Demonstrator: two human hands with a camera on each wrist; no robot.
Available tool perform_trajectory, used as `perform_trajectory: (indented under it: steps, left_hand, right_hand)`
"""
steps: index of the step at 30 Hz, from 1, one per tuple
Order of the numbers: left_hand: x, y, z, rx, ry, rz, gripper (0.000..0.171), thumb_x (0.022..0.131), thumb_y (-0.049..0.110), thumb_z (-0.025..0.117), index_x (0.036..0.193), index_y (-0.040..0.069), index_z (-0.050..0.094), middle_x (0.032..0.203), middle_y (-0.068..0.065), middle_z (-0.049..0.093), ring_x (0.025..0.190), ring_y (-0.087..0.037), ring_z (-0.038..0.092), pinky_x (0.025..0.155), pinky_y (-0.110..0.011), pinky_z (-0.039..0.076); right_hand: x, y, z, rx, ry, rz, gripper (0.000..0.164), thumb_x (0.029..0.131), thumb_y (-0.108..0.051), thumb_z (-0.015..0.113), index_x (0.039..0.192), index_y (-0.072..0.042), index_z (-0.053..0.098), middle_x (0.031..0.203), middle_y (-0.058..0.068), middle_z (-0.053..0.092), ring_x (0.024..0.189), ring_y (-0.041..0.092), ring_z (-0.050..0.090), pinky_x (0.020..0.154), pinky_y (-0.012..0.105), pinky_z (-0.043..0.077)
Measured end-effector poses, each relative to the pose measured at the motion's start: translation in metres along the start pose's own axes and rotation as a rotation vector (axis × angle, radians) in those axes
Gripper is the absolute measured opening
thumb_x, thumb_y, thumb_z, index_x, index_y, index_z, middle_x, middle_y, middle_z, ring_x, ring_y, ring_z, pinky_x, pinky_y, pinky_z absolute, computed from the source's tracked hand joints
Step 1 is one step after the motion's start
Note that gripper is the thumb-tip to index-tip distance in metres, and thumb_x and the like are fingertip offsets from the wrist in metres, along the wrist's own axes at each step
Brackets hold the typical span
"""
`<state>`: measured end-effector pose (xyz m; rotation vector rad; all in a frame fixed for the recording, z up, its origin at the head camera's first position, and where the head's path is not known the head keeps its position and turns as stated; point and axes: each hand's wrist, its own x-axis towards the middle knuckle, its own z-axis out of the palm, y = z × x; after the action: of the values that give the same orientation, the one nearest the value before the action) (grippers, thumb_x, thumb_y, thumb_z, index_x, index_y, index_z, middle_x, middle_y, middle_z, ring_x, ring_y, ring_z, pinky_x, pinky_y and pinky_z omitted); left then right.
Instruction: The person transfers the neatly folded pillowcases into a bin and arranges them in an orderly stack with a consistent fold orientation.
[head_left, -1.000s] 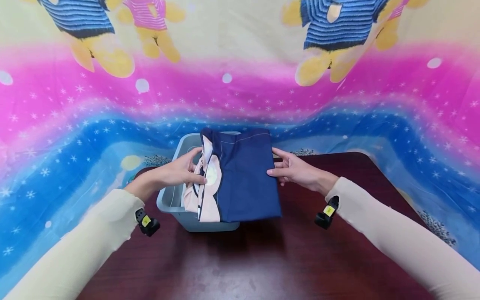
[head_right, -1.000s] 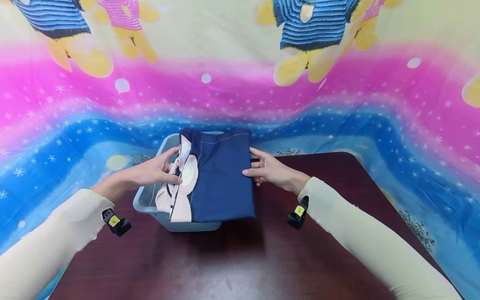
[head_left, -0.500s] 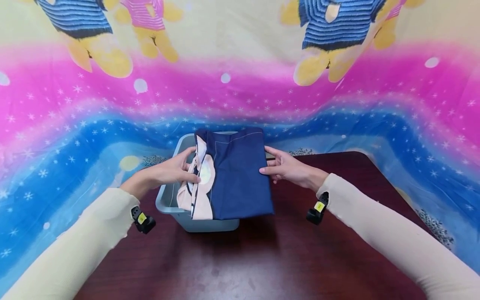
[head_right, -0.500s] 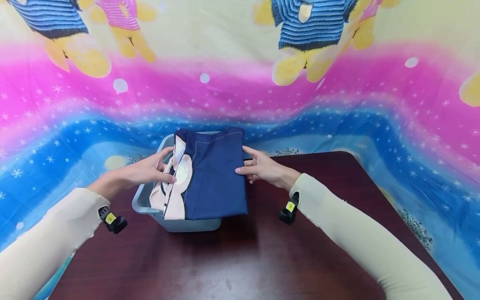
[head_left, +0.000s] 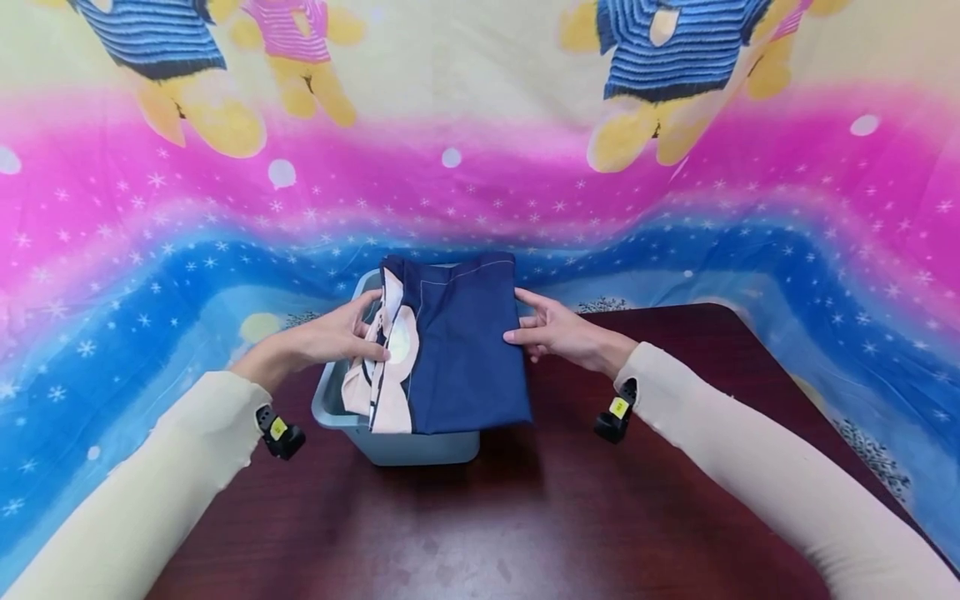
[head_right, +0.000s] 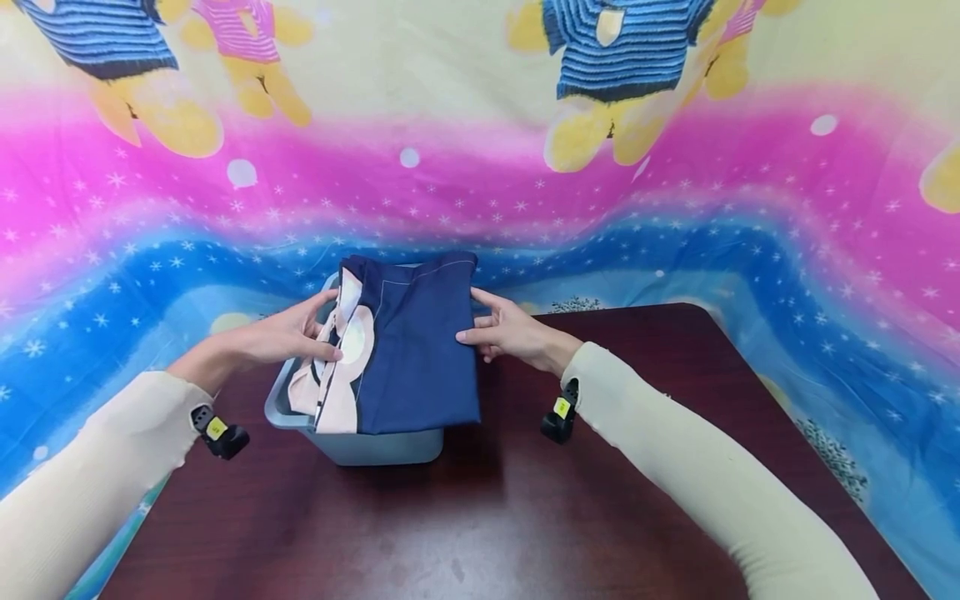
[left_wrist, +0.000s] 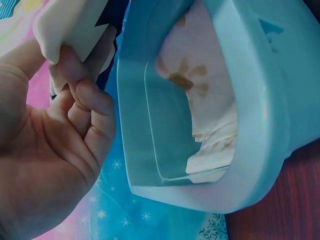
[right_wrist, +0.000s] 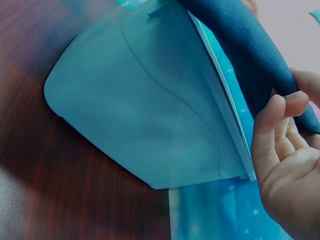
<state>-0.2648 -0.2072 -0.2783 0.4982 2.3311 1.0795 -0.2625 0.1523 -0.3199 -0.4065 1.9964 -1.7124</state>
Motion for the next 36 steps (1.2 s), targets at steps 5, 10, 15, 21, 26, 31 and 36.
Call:
perform_trajectory:
  steps: [5, 10, 15, 21, 26, 31, 36]
  left_hand:
    - [0.002, -0.001, -0.004, 0.026, 0.011, -0.008, 0.110, 0.092, 0.018, 0.073, 0.162, 0.021, -0.013, 0.065, -0.001, 0.052, 0.052, -0.018, 0.051, 0.071, -0.037, 0.053]
    - [0.004, -0.003, -0.009, 0.044, 0.009, -0.008, 0.110, 0.092, 0.018, 0.072, 0.162, 0.021, -0.013, 0.063, 0.001, 0.049, 0.053, -0.017, 0.050, 0.080, -0.038, 0.051]
    - [0.005, -0.004, -0.013, 0.062, 0.010, -0.020, 0.110, 0.092, 0.019, 0.072, 0.162, 0.020, -0.013, 0.062, 0.001, 0.049, 0.053, -0.018, 0.052, 0.084, -0.037, 0.051]
    - [0.007, -0.004, -0.018, 0.063, 0.014, -0.033, 0.110, 0.091, 0.018, 0.073, 0.162, 0.020, -0.011, 0.063, 0.001, 0.049, 0.054, -0.019, 0.052, 0.075, -0.038, 0.050]
    - [0.008, -0.006, -0.022, 0.076, 0.008, -0.037, 0.110, 0.091, 0.019, 0.073, 0.162, 0.021, -0.012, 0.064, 0.000, 0.048, 0.054, -0.019, 0.051, 0.073, -0.039, 0.048]
    - [0.009, -0.010, -0.024, 0.099, 0.019, -0.046, 0.110, 0.092, 0.020, 0.073, 0.162, 0.022, -0.012, 0.063, 0.001, 0.047, 0.054, -0.017, 0.050, 0.075, -0.037, 0.048]
    - [0.010, -0.012, -0.028, 0.113, 0.022, -0.049, 0.109, 0.092, 0.019, 0.072, 0.162, 0.021, -0.011, 0.065, 0.002, 0.046, 0.053, -0.014, 0.047, 0.068, -0.035, 0.049]
  right_hand:
    - [0.004, 0.001, 0.003, 0.006, 0.018, 0.004, 0.090, 0.099, -0.009, 0.063, 0.164, -0.023, 0.003, 0.110, 0.003, 0.072, 0.062, 0.014, 0.050, 0.067, 0.027, 0.049]
    - [0.008, 0.001, 0.003, 0.007, 0.016, -0.006, 0.090, 0.099, -0.009, 0.064, 0.164, -0.025, 0.005, 0.109, 0.004, 0.072, 0.062, 0.015, 0.049, 0.067, 0.027, 0.048]
    - [0.013, -0.001, 0.004, 0.001, 0.016, 0.000, 0.089, 0.099, -0.009, 0.063, 0.164, -0.025, 0.004, 0.116, 0.008, 0.071, 0.062, 0.015, 0.049, 0.067, 0.027, 0.049]
    - [0.018, -0.003, 0.006, -0.018, 0.025, 0.019, 0.090, 0.100, -0.010, 0.063, 0.164, -0.024, 0.002, 0.133, 0.018, 0.065, 0.063, 0.014, 0.051, 0.069, 0.027, 0.050]
    - [0.023, -0.005, 0.008, -0.032, 0.023, 0.032, 0.091, 0.100, -0.011, 0.063, 0.164, -0.023, 0.000, 0.143, 0.021, 0.059, 0.067, 0.013, 0.058, 0.073, 0.029, 0.051]
    - [0.031, -0.006, 0.011, -0.021, 0.029, 0.028, 0.090, 0.099, -0.010, 0.064, 0.164, -0.024, 0.003, 0.138, 0.020, 0.062, 0.064, 0.012, 0.056, 0.068, 0.027, 0.051]
    - [0.036, -0.007, 0.015, -0.018, 0.042, 0.017, 0.090, 0.099, -0.009, 0.064, 0.164, -0.025, 0.005, 0.120, 0.014, 0.070, 0.061, 0.013, 0.051, 0.065, 0.026, 0.050]
